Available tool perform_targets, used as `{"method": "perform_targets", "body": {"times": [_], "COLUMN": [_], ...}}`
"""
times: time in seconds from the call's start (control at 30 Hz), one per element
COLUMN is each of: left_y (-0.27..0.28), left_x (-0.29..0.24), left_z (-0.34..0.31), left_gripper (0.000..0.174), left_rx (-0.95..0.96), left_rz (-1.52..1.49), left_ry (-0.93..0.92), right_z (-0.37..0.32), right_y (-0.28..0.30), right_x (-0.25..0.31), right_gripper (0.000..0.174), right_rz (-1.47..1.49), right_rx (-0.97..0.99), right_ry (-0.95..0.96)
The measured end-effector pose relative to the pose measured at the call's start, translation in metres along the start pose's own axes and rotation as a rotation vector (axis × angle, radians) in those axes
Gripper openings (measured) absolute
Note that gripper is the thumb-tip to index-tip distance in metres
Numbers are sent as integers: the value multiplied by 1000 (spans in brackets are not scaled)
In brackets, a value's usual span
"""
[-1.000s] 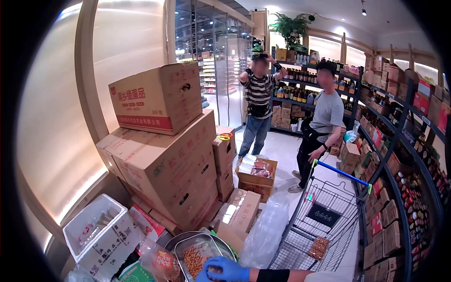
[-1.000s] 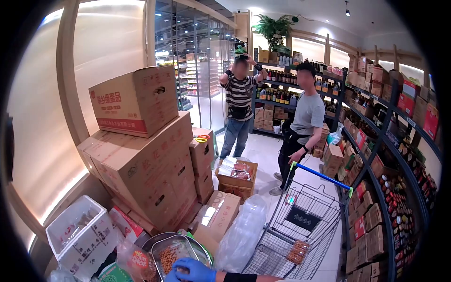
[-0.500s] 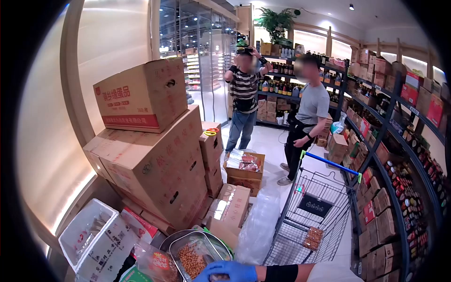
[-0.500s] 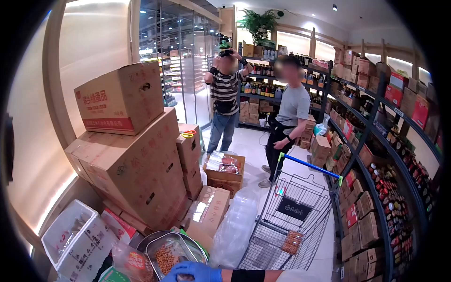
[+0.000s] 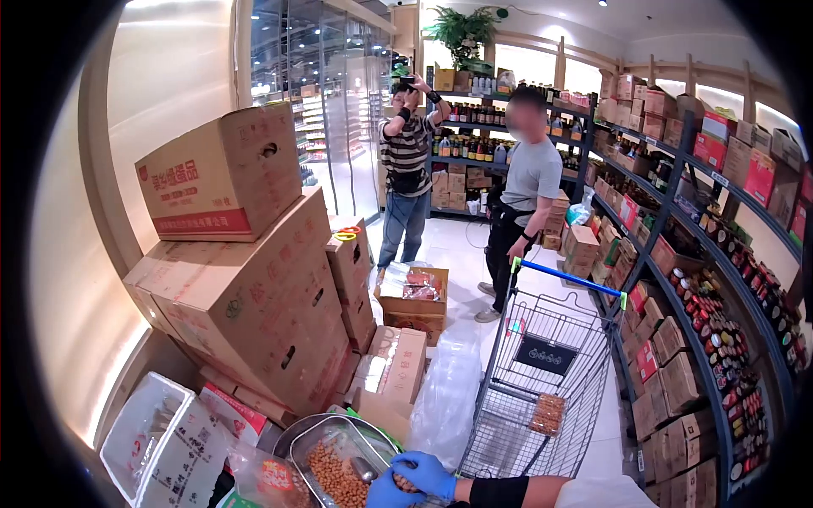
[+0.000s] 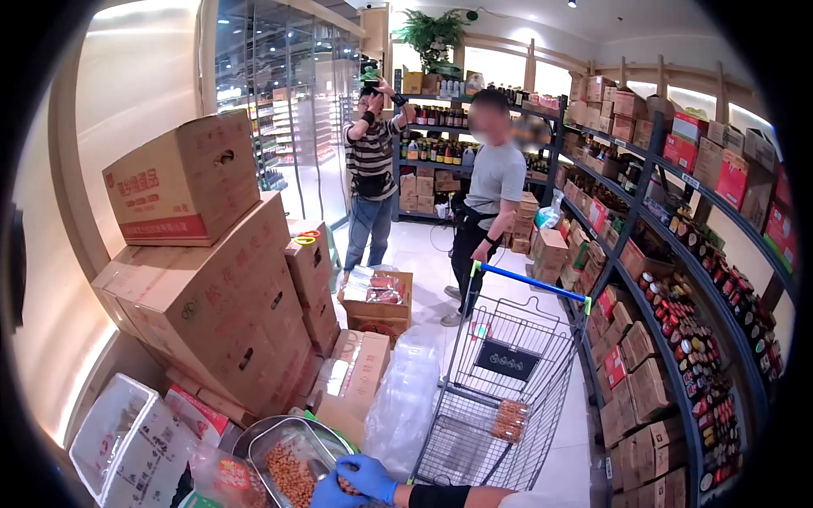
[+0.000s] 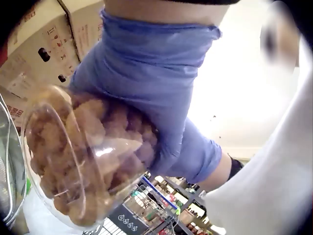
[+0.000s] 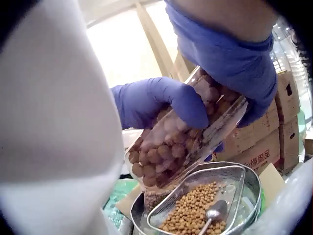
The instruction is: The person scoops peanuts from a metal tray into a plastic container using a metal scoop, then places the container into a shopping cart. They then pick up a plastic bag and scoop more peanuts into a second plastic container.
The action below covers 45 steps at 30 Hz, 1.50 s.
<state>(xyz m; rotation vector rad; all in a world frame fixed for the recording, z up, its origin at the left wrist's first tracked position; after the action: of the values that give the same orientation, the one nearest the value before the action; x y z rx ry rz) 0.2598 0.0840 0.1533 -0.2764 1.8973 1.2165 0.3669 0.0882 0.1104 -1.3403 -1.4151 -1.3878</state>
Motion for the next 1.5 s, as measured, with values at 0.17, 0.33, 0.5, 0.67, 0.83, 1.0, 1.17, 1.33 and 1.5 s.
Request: {"method": "perform_targets", "body": {"times": [0.17,0.33,0.5,0.67,0.83,1.0,1.17,1.33,1.5], "left_y": [1,54,45,56,100,107,87,29,47], "left_x": [-23,-60,-47,-42,-81,-154,-60,-30,-55], "left_z": [4,8,13,5,-24,-99,-42,-22,-21], "left_gripper": [82,70,45,35,67,69,65,51,60], "left_rx": [155,125,-111,-263,-344,-297,-404,-101,-276], "left_rz": [-437,-618,-1053,-1144,-815,-144,-691,-1407,-1171], "left_ry": [-99,-221,-202,-204,-334,-985,-390,151,-153], "right_z": [-12,-19,-17,-23,-38,-77,-79,-90,-106], "right_y": [19,107,110,83,69,55,73,89,107], "right_x": [38,129,133,130,115,95,102,142,143], "right_gripper": [40,27,47,68,87,78,47,44,41], "right_rz": [-13,181,250,269,288,499,456,204,209], "right_rx": [109,-182,-49,170,255,333,80,-88,-263], "right_ry": [30,181,195,120,90,-198,-7,416,417]}}
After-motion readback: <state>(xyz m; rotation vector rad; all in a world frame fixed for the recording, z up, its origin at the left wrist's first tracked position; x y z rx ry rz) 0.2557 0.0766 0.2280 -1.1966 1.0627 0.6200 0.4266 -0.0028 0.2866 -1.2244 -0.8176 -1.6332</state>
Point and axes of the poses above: each hand's wrist, its own z-axis towards the middle knuckle, its own y-axis out of the back of the hand, x = y × z, the point moved 10 cm from there along z, towards the middle knuckle, and after that the axes turned 1 degree about -x, right-handed, at the moved point
